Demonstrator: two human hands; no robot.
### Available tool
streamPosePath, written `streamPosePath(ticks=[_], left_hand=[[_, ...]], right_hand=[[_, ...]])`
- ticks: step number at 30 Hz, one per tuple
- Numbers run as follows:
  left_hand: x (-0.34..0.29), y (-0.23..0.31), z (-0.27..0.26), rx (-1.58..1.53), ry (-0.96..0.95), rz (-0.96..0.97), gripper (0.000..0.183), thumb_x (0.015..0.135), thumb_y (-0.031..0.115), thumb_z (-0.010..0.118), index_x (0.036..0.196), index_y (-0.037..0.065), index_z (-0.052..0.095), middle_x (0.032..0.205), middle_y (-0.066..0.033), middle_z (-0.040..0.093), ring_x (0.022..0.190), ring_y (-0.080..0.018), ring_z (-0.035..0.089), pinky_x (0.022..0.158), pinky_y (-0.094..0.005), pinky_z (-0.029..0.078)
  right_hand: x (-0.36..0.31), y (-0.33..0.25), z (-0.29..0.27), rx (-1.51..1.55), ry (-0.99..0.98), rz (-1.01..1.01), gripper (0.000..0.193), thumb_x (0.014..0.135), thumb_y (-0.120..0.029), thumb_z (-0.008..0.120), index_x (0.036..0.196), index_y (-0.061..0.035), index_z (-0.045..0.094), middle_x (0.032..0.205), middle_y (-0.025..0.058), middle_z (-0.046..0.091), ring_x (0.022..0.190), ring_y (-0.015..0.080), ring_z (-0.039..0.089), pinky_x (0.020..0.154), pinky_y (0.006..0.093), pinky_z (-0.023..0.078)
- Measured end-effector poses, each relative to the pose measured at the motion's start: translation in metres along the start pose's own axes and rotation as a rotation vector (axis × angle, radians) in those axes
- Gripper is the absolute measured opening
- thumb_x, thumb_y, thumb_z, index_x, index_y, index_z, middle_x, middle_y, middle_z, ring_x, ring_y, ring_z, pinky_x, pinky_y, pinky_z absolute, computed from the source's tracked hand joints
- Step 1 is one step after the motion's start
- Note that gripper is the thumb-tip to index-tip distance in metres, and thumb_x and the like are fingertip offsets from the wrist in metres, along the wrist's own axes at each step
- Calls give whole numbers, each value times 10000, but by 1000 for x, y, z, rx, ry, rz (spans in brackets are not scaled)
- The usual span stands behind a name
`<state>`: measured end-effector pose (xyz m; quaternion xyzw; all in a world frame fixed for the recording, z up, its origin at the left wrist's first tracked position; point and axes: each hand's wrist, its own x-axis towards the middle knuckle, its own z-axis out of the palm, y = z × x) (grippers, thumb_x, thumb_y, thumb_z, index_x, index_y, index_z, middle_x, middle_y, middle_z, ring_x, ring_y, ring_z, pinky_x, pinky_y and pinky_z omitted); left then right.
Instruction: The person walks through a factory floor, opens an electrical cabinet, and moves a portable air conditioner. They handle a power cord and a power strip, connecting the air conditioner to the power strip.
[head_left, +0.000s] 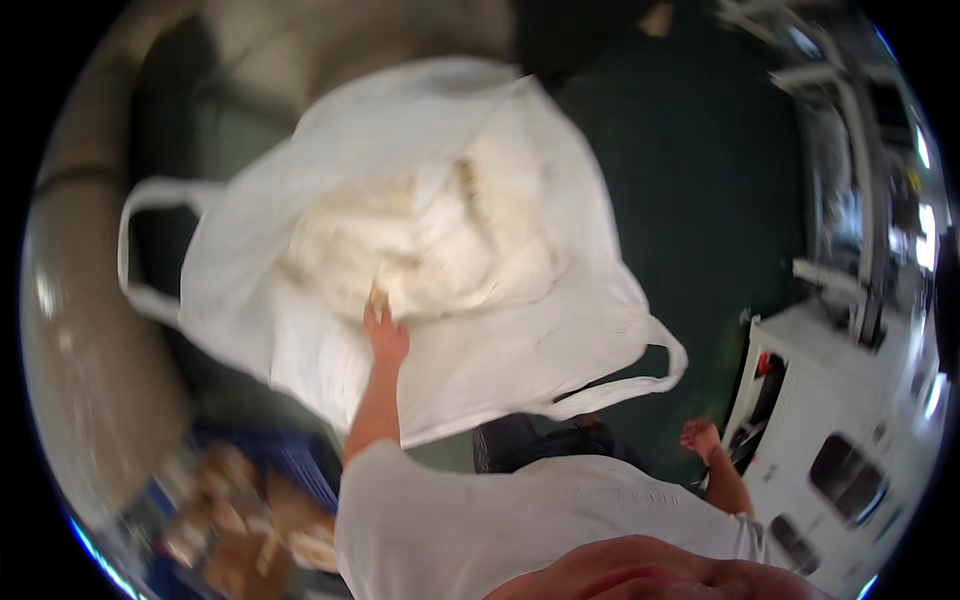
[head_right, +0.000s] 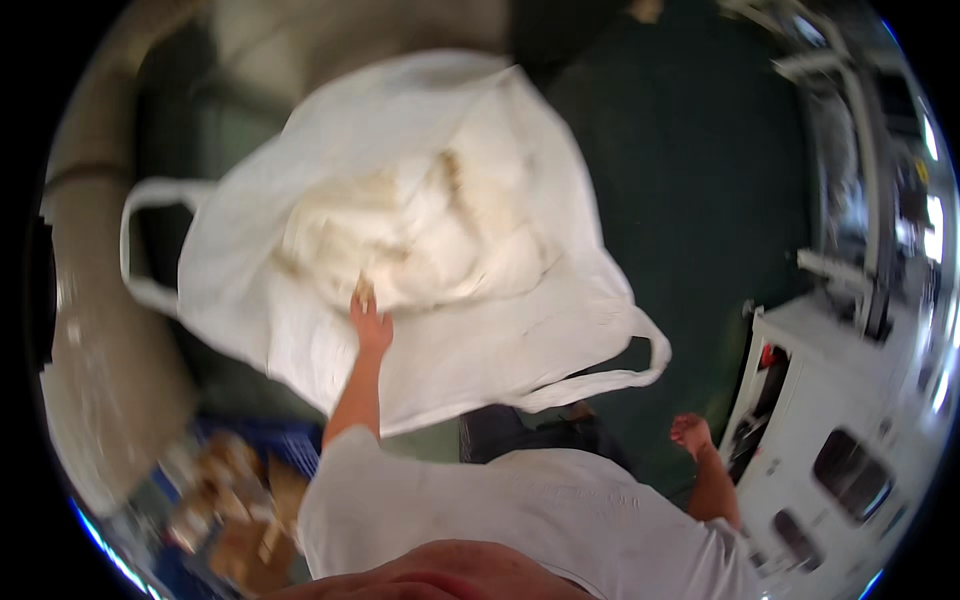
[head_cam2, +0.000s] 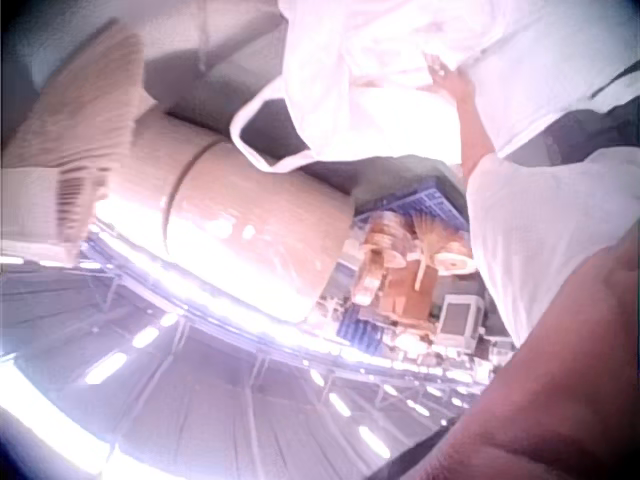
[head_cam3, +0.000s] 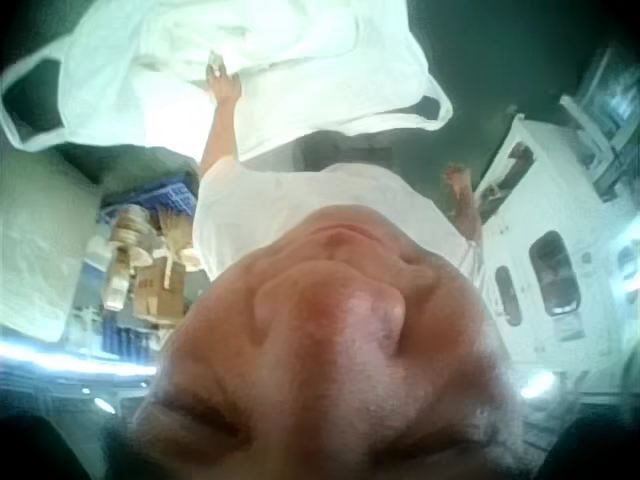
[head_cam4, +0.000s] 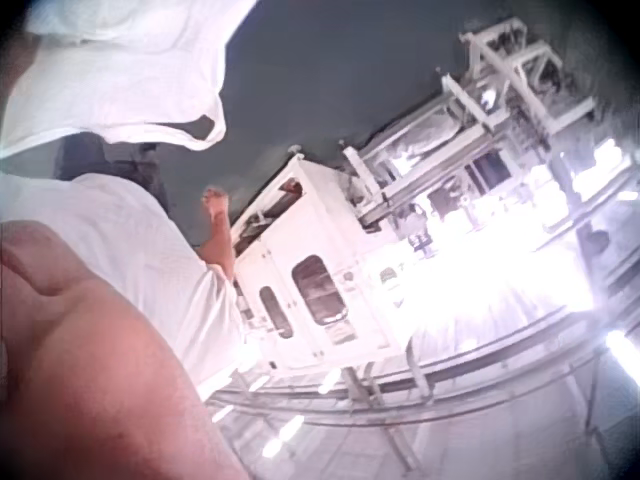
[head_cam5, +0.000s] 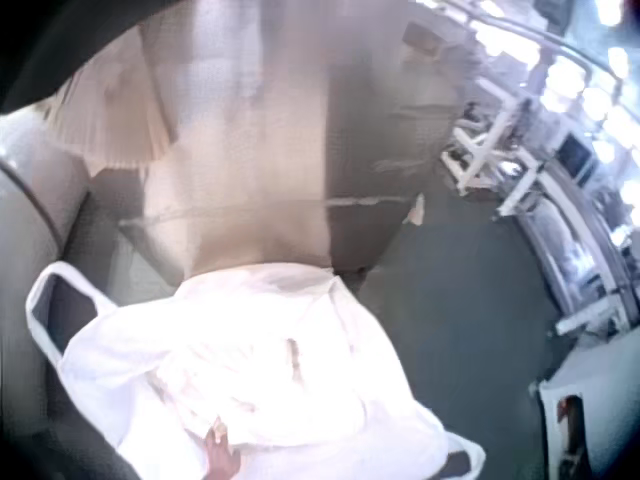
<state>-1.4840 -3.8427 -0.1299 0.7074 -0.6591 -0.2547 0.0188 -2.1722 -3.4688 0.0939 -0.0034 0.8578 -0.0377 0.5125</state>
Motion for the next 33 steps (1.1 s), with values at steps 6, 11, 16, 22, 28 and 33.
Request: streamPosePath(ticks=[6, 11, 16, 22, 28, 33], left_hand=[[-28, 211, -42, -129, 146, 266, 626, 821, 94, 734, 1400, -45, 541, 1560, -296, 296, 1384, -476, 352, 1161, -528, 313], [-52, 401, -78, -74, 286, 380, 551, 839, 58, 730, 1360, -44, 583, 1558, -287, 298, 1394, -458, 353, 1175, -495, 311], [-99, 635, -48, -302, 225, 547, 557, 839, 95, 748, 1370, 28, 594, 1532, -300, 348, 1395, -483, 373, 1163, -485, 350], [-137, 826, -42, -118, -32, 1072, 419, 831, 89, 723, 1241, 22, 673, 1487, -203, 453, 1341, -394, 476, 1110, -427, 439], [-66, 939, -15, -135, -111, 1083, 401, 851, 104, 712, 1245, 35, 685, 1453, -206, 489, 1295, -389, 528, 1090, -421, 460], [59, 1016, -23, -114, -143, 1086, 369, 862, 120, 713, 1220, 34, 694, 1455, -199, 485, 1311, -378, 514, 1093, -418, 456]], right_hand=[[93, 43, -87, 22, -40, -153, 115, 888, -21, 595, 948, -43, 691, 779, 66, 685, 668, 172, 659, 560, 307, 512], [169, -4, -171, 63, -75, -475, 144, 862, -67, 652, 991, -22, 699, 851, 106, 722, 729, 212, 686, 673, 350, 564], [176, -140, -352, 169, 265, -952, 227, 866, -97, 701, 1072, -1, 693, 877, 106, 729, 776, 202, 696, 742, 330, 562], [140, -250, -423, 345, 180, -1092, 173, 892, -54, 683, 1055, 1, 680, 817, 54, 691, 730, 122, 664, 687, 288, 545], [166, -342, -425, 85, -191, -1120, 219, 898, -111, 708, 1088, -4, 690, 891, 82, 731, 822, 149, 699, 758, 312, 565], [249, -389, -471, -165, 55, -1066, 270, 885, -171, 726, 1117, -36, 702, 971, 112, 749, 917, 232, 715, 847, 361, 568]])
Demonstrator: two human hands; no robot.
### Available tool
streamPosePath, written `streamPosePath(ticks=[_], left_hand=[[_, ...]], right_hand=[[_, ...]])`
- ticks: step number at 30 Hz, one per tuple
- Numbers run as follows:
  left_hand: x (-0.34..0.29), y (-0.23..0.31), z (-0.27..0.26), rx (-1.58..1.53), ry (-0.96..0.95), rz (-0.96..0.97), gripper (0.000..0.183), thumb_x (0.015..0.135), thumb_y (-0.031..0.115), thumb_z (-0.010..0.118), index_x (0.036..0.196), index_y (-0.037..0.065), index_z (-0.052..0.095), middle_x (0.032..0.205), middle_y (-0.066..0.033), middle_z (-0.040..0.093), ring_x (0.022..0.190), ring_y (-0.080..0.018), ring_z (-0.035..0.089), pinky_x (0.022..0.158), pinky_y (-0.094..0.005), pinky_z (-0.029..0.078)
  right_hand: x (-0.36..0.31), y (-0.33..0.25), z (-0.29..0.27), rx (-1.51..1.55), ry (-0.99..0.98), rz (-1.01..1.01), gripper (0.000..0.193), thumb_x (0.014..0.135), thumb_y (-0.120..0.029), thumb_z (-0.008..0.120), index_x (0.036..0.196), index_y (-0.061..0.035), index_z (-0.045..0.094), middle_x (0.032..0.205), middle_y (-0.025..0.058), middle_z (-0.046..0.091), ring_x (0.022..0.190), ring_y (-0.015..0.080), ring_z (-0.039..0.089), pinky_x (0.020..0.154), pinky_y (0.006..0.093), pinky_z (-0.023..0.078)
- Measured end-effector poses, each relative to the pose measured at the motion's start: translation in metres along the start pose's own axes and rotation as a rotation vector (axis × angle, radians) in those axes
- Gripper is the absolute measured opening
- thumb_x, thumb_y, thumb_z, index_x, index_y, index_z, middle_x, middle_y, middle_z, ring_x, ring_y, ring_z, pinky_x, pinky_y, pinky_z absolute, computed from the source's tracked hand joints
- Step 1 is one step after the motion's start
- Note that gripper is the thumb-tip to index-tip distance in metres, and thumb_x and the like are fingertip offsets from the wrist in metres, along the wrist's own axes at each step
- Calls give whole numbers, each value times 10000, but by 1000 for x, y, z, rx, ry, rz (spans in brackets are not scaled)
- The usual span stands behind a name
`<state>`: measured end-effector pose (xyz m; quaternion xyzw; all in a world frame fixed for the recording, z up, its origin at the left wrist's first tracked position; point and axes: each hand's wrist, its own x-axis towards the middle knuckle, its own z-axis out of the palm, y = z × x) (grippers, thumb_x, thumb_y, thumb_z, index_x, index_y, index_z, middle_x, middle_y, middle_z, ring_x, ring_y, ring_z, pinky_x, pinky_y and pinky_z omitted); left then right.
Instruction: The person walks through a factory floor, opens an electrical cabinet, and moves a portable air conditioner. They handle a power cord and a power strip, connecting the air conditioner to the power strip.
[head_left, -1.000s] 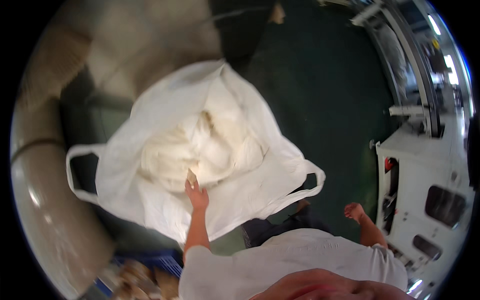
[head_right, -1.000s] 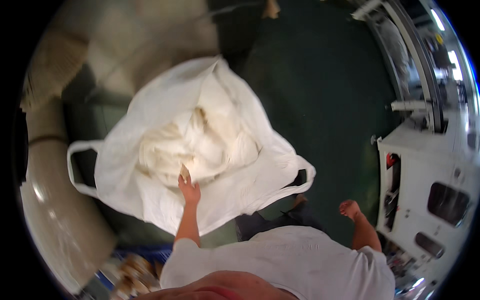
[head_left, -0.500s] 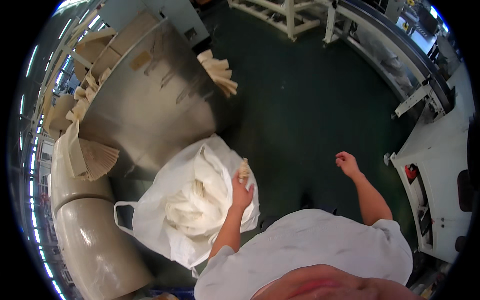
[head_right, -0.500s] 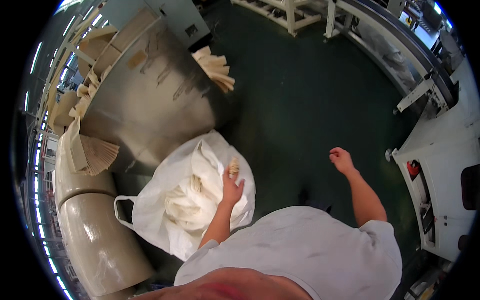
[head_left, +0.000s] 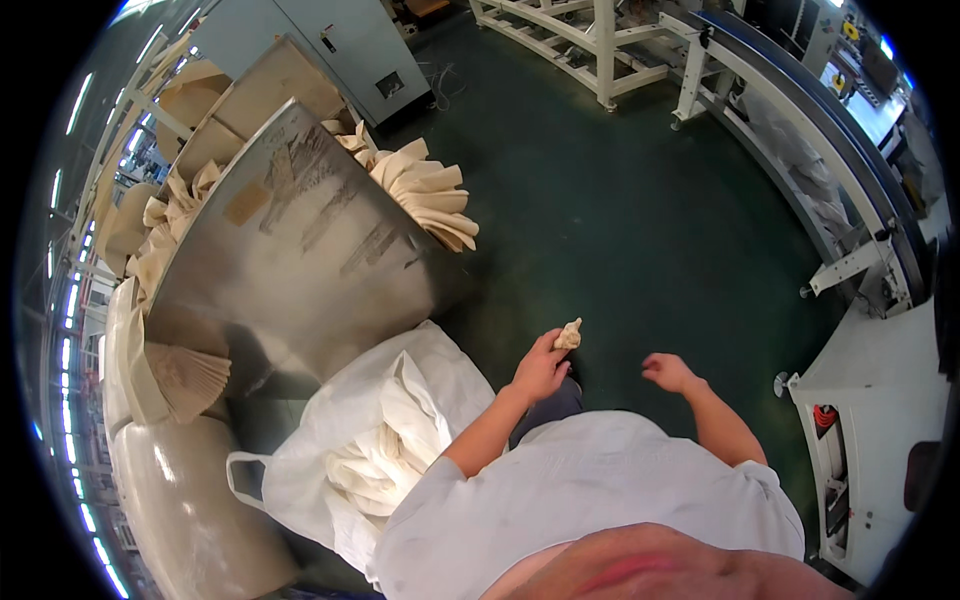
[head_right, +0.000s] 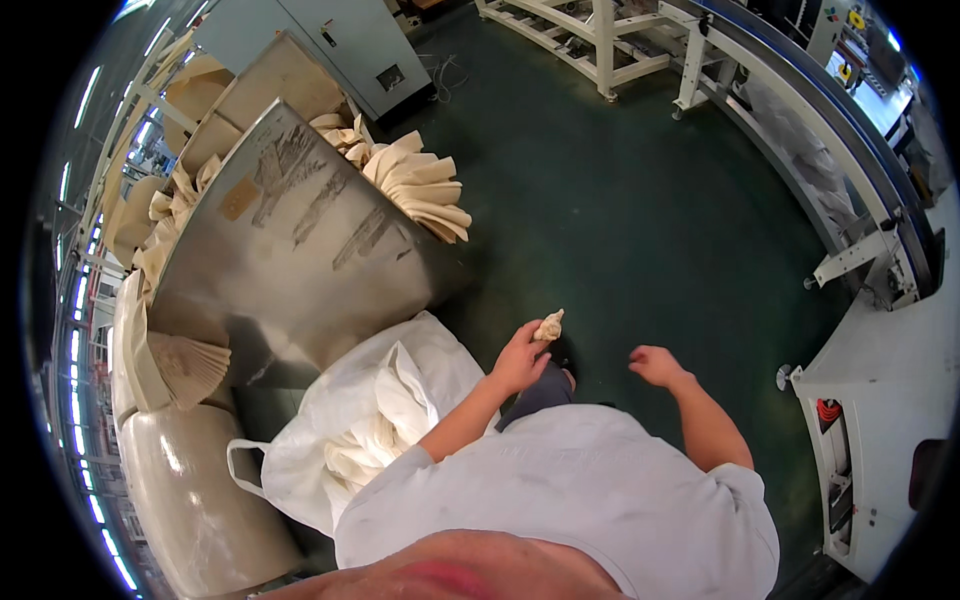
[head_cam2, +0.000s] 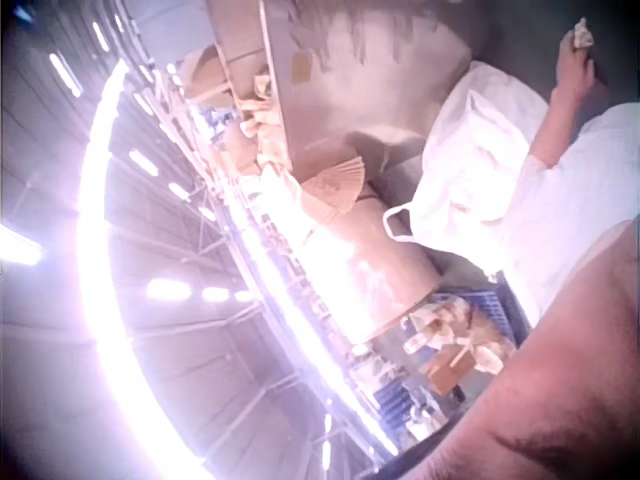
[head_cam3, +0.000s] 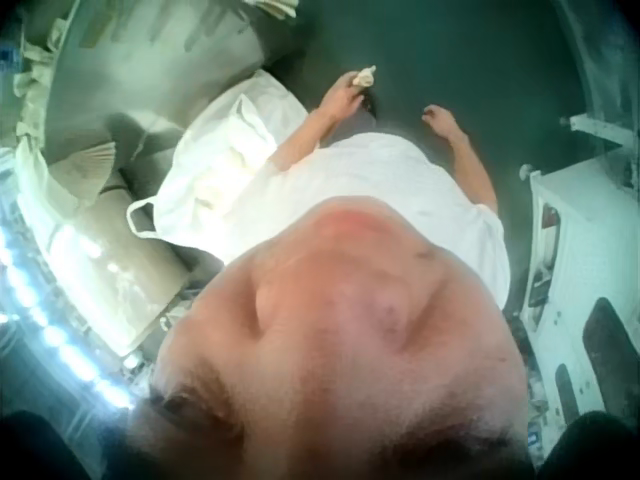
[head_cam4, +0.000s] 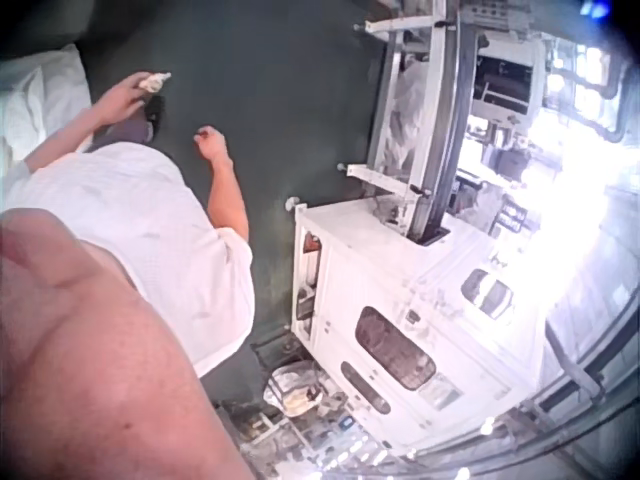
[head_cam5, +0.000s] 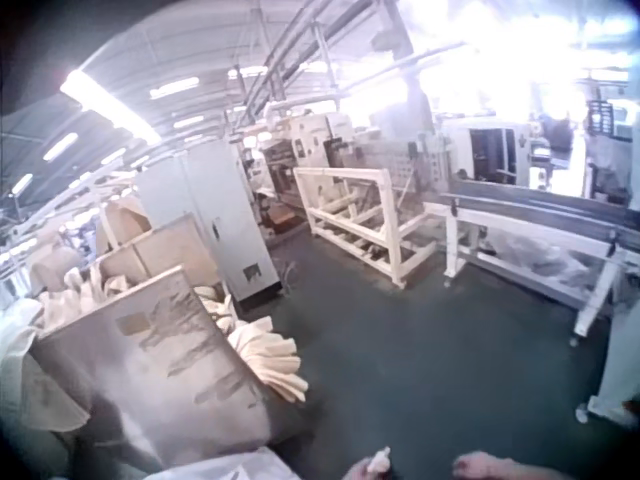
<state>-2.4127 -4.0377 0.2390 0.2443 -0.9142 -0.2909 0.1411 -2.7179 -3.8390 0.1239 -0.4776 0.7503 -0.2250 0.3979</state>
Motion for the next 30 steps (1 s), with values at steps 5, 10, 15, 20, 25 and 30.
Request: streamPosePath(ticks=[5, 10, 15, 20, 25, 30], left_hand=[[148, -63, -90, 26, -1, 15, 361, 870, 136, 716, 1216, 35, 692, 1466, -188, 475, 1329, -375, 500, 1097, -418, 452], [277, -122, -181, 61, 170, 28, 373, 858, 119, 723, 1219, 32, 691, 1467, -181, 471, 1300, -364, 522, 1069, -422, 471], [367, -209, -233, -81, 385, -160, 366, 868, 101, 743, 1225, 30, 699, 1462, -186, 484, 1267, -358, 569, 1020, -393, 496], [434, -308, -265, 40, 525, -364, 344, 879, 119, 740, 1212, 37, 711, 1472, -248, 454, 1292, -400, 546, 1007, -417, 504], [478, -407, -337, -375, 1188, -694, 951, 842, -22, 725, 1586, 33, 136, 1541, -264, 383, 1396, -367, 456, 1065, -437, 450], [479, -484, -446, 61, 1170, -1251, 647, 854, 89, 742, 1438, -12, 481, 1605, -275, 312, 1490, -397, 293, 1183, -506, 295]], right_hand=[[42, 109, -46, -1031, -402, 27, 146, 869, -188, 718, 959, -75, 741, 938, 128, 748, 879, 266, 729, 756, 413, 575], [82, 120, -96, 317, 41, 1088, 162, 941, -162, 618, 825, -69, 684, 699, 62, 636, 561, 198, 632, 478, 398, 460], [234, 66, -149, 435, 31, 936, 149, 939, -127, 555, 864, -89, 678, 717, 44, 640, 561, 183, 606, 477, 353, 427], [508, 40, -216, -1146, -591, -151, 137, 833, -275, 698, 924, -190, 754, 878, 14, 749, 877, 176, 727, 729, 340, 564], [776, -86, -341, -1103, -69, -506, 94, 763, -206, 686, 715, -132, 720, 727, 118, 697, 816, 302, 711, 730, 433, 571], [950, -302, -417, -156, 52, -191, 247, 851, -190, 709, 1032, -22, 692, 947, 158, 721, 911, 324, 697, 829, 414, 554]])
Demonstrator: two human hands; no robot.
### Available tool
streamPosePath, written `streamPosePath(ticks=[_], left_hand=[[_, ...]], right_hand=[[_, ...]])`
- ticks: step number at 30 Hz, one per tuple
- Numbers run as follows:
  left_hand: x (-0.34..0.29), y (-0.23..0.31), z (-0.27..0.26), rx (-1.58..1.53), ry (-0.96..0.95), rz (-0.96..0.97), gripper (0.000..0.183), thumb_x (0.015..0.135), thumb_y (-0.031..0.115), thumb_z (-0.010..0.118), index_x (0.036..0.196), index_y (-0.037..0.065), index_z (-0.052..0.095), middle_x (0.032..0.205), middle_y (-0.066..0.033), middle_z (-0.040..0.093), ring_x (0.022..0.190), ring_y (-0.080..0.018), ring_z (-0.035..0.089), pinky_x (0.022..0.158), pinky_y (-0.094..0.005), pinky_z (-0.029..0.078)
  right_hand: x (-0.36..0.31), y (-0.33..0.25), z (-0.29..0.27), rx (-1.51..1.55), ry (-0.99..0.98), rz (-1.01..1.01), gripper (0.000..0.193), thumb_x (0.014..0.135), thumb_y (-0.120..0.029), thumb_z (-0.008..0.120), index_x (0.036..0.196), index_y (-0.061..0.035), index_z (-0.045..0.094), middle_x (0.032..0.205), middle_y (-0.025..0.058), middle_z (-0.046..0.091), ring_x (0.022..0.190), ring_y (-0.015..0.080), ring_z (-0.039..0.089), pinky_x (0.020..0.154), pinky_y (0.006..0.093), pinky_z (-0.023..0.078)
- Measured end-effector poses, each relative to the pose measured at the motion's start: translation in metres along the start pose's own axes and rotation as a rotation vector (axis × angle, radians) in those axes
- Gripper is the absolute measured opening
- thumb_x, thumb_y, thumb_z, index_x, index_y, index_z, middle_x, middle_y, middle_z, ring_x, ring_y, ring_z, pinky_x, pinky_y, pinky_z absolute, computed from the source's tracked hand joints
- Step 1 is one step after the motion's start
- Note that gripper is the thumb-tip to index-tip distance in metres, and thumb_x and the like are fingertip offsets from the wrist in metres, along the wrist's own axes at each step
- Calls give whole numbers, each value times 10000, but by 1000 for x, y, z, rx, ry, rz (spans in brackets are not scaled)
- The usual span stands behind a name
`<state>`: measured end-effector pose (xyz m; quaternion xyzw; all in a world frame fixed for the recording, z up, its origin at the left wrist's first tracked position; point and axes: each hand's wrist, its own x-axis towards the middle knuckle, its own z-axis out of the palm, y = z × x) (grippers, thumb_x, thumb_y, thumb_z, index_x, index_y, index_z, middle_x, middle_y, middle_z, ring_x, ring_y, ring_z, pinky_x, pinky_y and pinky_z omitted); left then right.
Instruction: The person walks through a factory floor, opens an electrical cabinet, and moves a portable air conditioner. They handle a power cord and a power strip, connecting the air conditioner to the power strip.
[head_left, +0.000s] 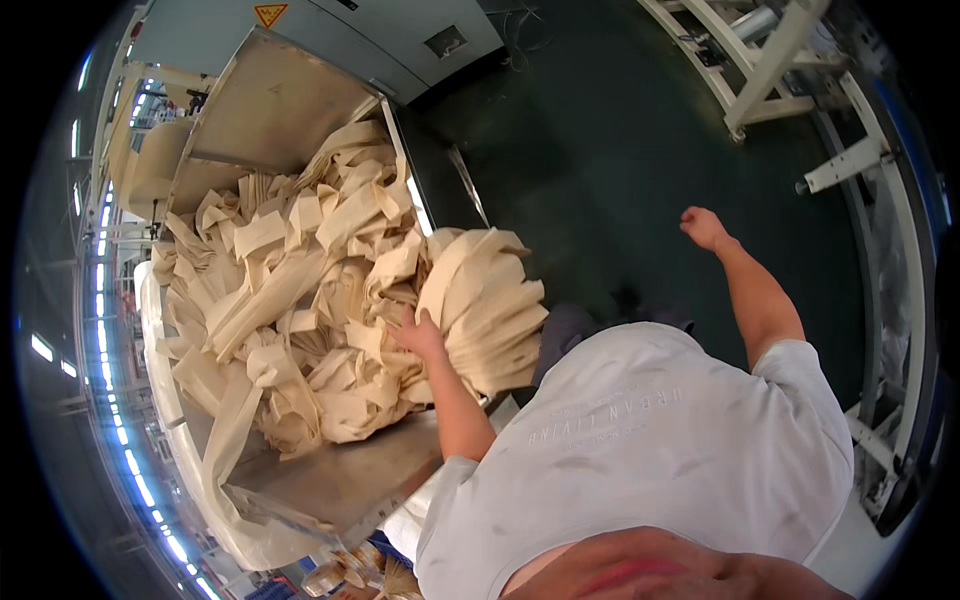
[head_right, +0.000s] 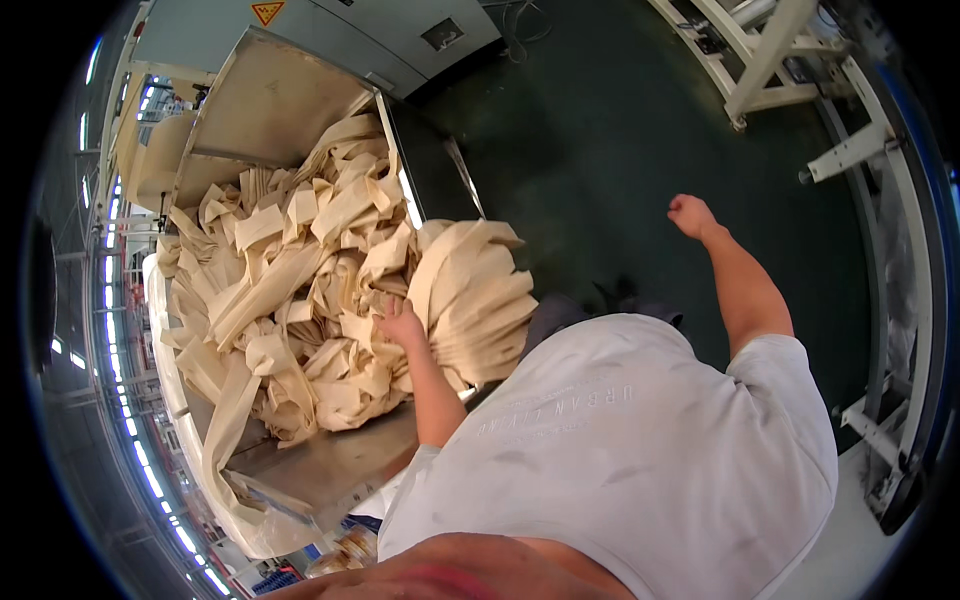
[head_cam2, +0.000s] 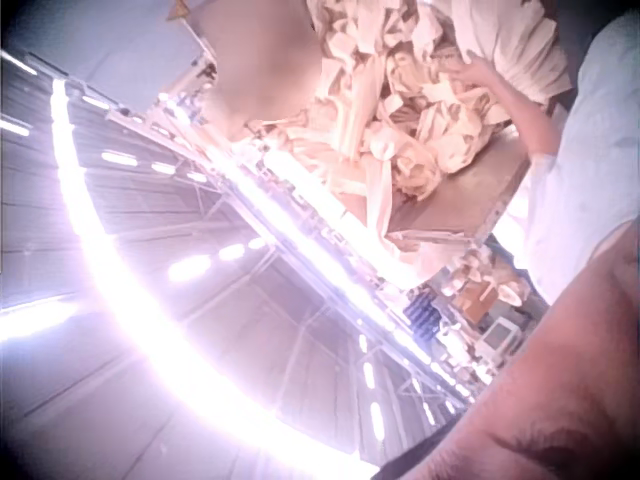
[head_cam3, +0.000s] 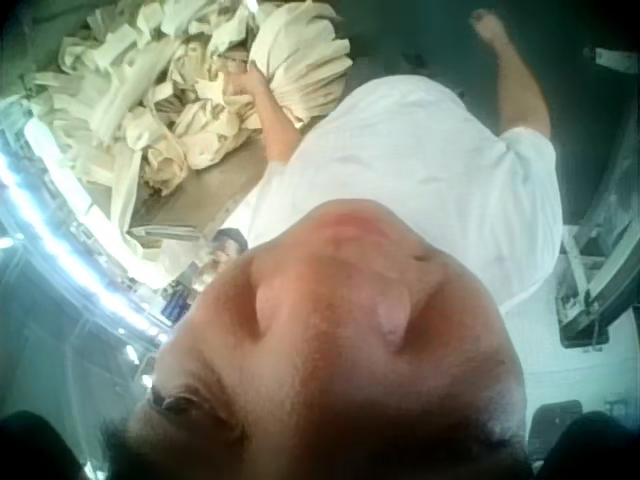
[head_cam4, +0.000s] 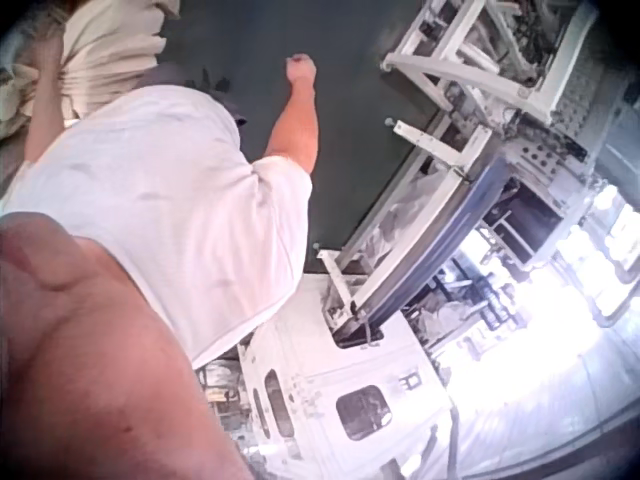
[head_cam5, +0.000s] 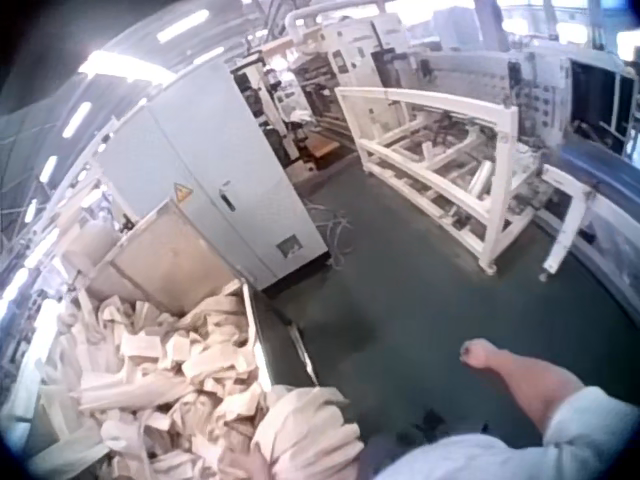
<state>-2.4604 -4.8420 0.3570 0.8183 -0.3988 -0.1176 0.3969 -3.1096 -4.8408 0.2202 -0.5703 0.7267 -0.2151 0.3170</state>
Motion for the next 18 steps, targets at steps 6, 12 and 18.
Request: streamPosePath(ticks=[6, 12, 18], left_hand=[[92, 6, 92, 68, -165, 88, 322, 862, 137, 743, 1132, -33, 699, 1345, -226, 582, 1267, -382, 540, 1093, -445, 418], [249, 58, 233, 134, -295, 199, 434, 827, 151, 773, 1210, -14, 655, 1256, -222, 615, 1169, -396, 586, 1035, -450, 466], [379, 166, 306, 262, -454, 325, 451, 857, 155, 763, 1254, -11, 629, 1252, -223, 615, 1123, -390, 621, 986, -446, 509]], right_hand=[[158, -85, -15, 145, -85, -3, 237, 872, -153, 711, 1067, -21, 688, 933, 128, 726, 890, 273, 708, 810, 385, 561], [226, -26, 47, -317, -368, 121, 176, 863, -220, 672, 968, -85, 715, 1002, 151, 729, 957, 356, 693, 834, 431, 568], [287, 14, 51, 137, -508, 590, 102, 883, -119, 590, 961, -95, 651, 858, 115, 661, 801, 271, 657, 623, 414, 503]])
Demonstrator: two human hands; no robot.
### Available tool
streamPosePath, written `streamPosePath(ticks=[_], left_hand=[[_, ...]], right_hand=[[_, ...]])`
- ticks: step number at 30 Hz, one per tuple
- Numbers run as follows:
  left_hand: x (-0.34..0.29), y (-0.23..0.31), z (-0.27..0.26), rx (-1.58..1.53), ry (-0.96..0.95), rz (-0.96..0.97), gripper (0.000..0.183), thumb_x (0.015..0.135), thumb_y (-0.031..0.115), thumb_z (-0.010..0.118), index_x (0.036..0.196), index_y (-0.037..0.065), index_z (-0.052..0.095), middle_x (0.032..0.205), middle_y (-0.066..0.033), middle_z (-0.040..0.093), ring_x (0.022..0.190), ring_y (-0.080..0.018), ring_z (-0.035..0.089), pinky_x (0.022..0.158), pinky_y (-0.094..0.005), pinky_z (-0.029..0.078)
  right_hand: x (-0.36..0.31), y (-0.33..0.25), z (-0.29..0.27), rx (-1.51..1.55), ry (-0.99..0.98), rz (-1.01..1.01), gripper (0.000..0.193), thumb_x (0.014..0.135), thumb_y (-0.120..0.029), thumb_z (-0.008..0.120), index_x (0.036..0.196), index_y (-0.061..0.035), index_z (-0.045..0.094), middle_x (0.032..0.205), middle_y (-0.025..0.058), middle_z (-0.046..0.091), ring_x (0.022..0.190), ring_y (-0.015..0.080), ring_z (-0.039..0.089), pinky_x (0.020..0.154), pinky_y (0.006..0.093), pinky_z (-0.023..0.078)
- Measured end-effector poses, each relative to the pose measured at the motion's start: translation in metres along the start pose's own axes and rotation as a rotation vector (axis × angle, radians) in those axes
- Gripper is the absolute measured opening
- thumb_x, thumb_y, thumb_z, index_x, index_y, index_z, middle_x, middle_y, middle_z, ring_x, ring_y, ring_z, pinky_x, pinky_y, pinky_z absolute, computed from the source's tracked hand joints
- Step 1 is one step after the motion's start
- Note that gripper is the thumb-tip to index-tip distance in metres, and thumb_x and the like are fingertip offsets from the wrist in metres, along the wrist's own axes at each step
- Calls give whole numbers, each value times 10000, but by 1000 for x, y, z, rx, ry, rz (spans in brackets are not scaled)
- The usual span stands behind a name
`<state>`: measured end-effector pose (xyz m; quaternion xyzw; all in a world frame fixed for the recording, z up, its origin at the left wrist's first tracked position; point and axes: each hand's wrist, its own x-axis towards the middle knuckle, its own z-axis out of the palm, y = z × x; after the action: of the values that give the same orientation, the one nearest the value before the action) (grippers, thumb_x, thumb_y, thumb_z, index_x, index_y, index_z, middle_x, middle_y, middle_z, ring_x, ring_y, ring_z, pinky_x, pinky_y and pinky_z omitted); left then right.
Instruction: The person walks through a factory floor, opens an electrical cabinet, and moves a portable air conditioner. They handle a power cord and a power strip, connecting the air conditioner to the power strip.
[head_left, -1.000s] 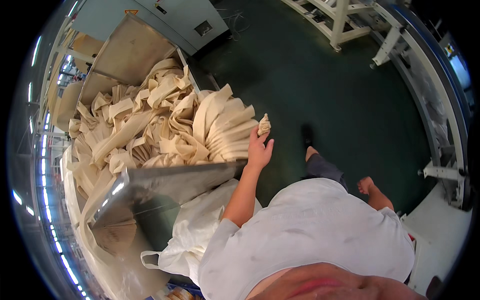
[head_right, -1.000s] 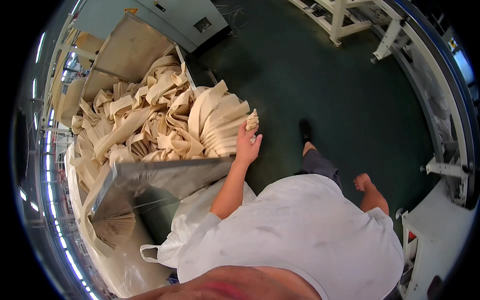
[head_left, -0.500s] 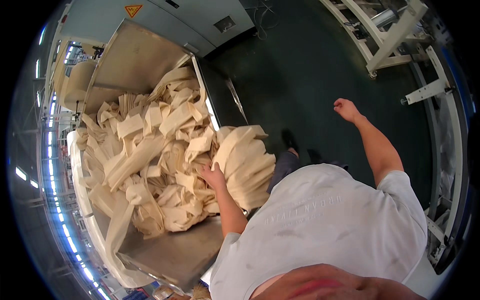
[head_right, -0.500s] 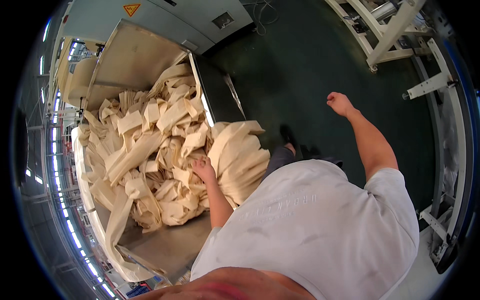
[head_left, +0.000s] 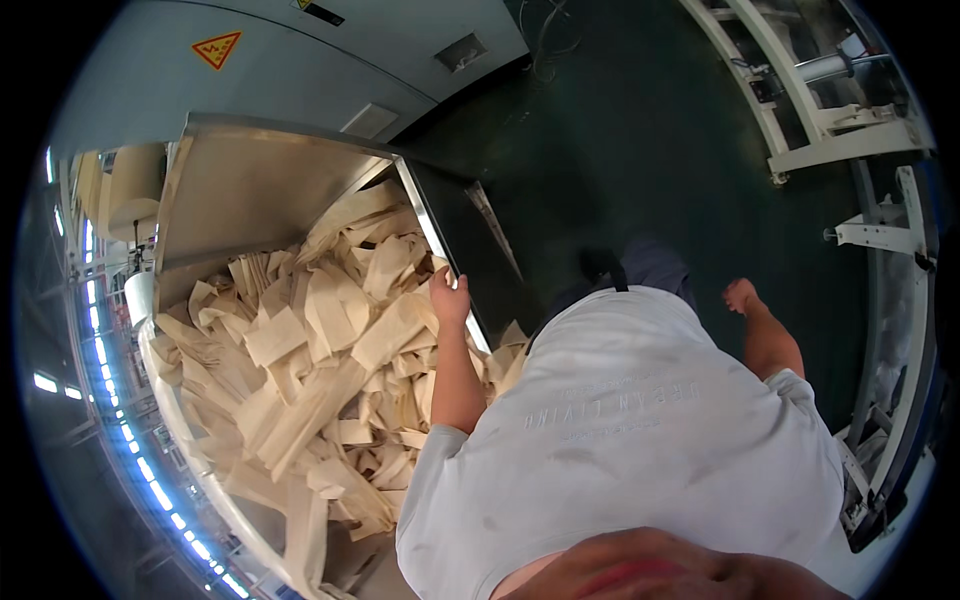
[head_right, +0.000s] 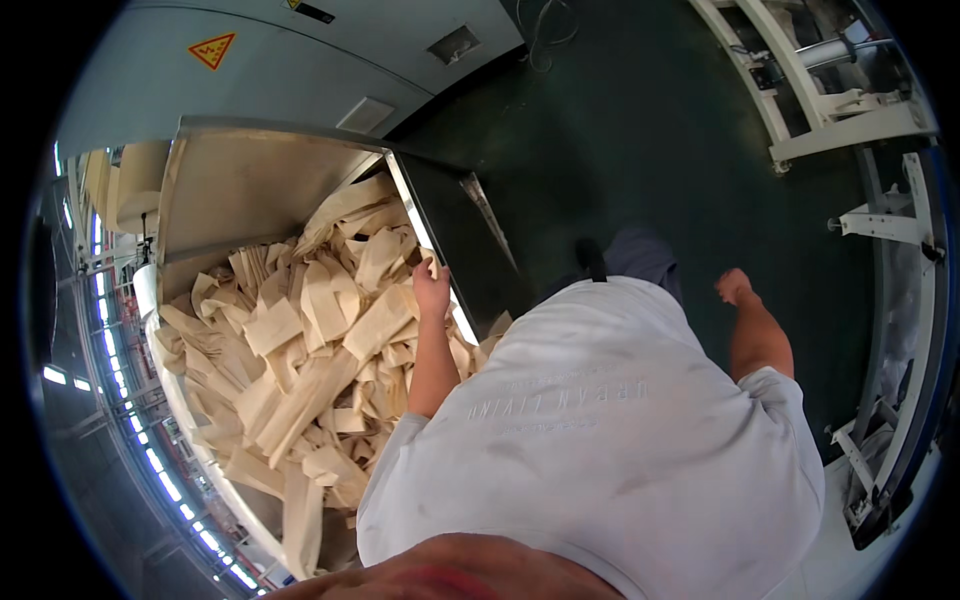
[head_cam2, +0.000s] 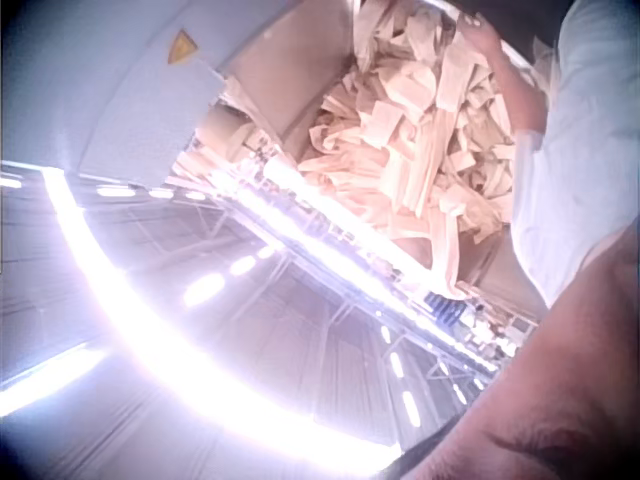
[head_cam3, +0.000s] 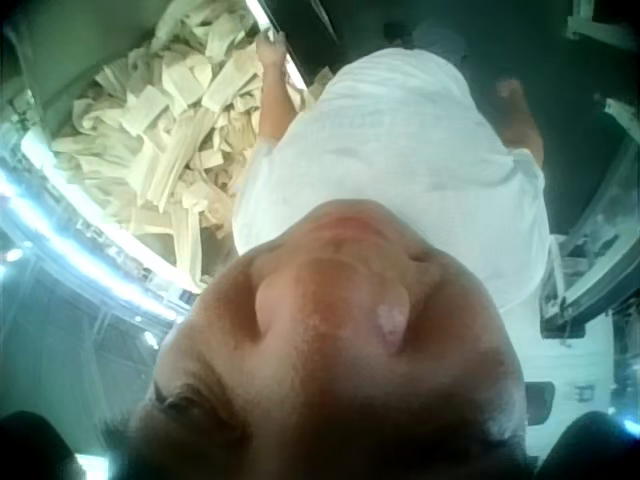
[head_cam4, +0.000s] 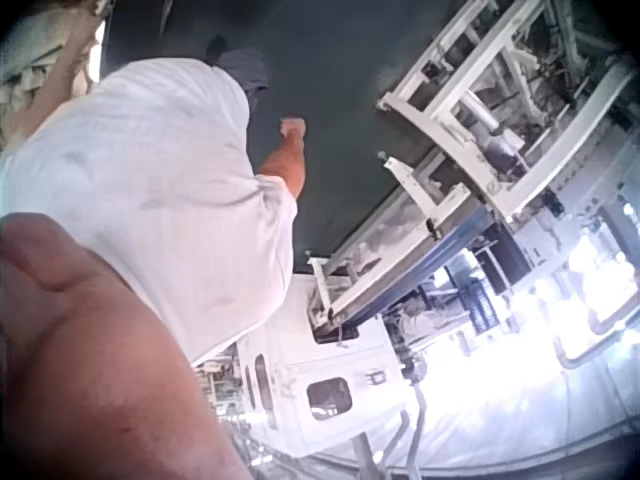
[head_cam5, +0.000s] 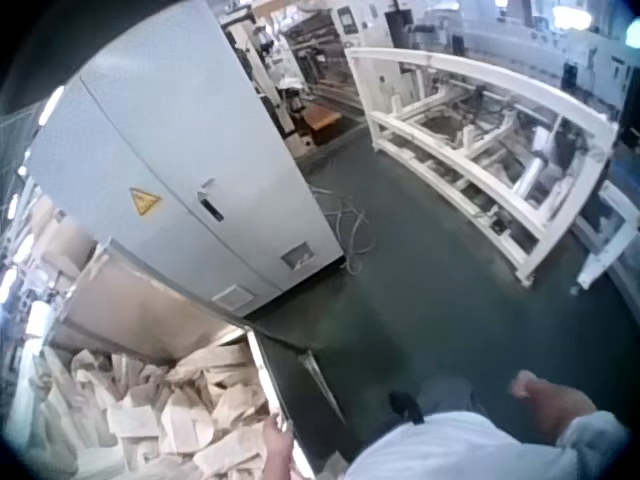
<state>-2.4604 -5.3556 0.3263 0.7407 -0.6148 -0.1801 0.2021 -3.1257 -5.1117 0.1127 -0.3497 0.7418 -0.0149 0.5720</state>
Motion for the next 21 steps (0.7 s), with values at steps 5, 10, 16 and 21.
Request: streamPosePath(ticks=[5, 10, 16, 21], left_hand=[[98, 5, 0, 3, -81, -76, 467, 867, 172, 763, 1271, -11, 620, 1196, -220, 643, 1085, -378, 647, 958, -449, 526], [142, -10, 2, -28, -113, -293, 520, 879, 197, 748, 1328, -21, 605, 1232, -249, 653, 1056, -363, 678, 936, -447, 542], [182, 29, -3, -32, -224, -368, 496, 885, 255, 766, 1285, -11, 640, 1176, -231, 706, 1052, -352, 704, 922, -432, 559], [223, 70, -12, -177, -127, -412, 472, 913, 228, 740, 1308, -5, 628, 1227, -230, 693, 1080, -335, 705, 921, -422, 565]], right_hand=[[43, -132, -36, 381, 201, 57, 89, 847, -50, 554, 879, -35, 636, 712, 84, 622, 571, 207, 586, 514, 368, 488], [150, -312, -94, -173, 87, -198, 177, 807, -153, 651, 919, -26, 701, 861, 156, 713, 814, 290, 693, 717, 412, 551], [231, -558, -199, -443, 82, -402, 265, 793, -231, 703, 974, -38, 711, 1005, 202, 726, 968, 376, 699, 864, 452, 548], [235, -802, -239, -459, 218, -880, 238, 860, -205, 702, 1038, -47, 716, 1011, 171, 735, 970, 330, 707, 860, 404, 554]])
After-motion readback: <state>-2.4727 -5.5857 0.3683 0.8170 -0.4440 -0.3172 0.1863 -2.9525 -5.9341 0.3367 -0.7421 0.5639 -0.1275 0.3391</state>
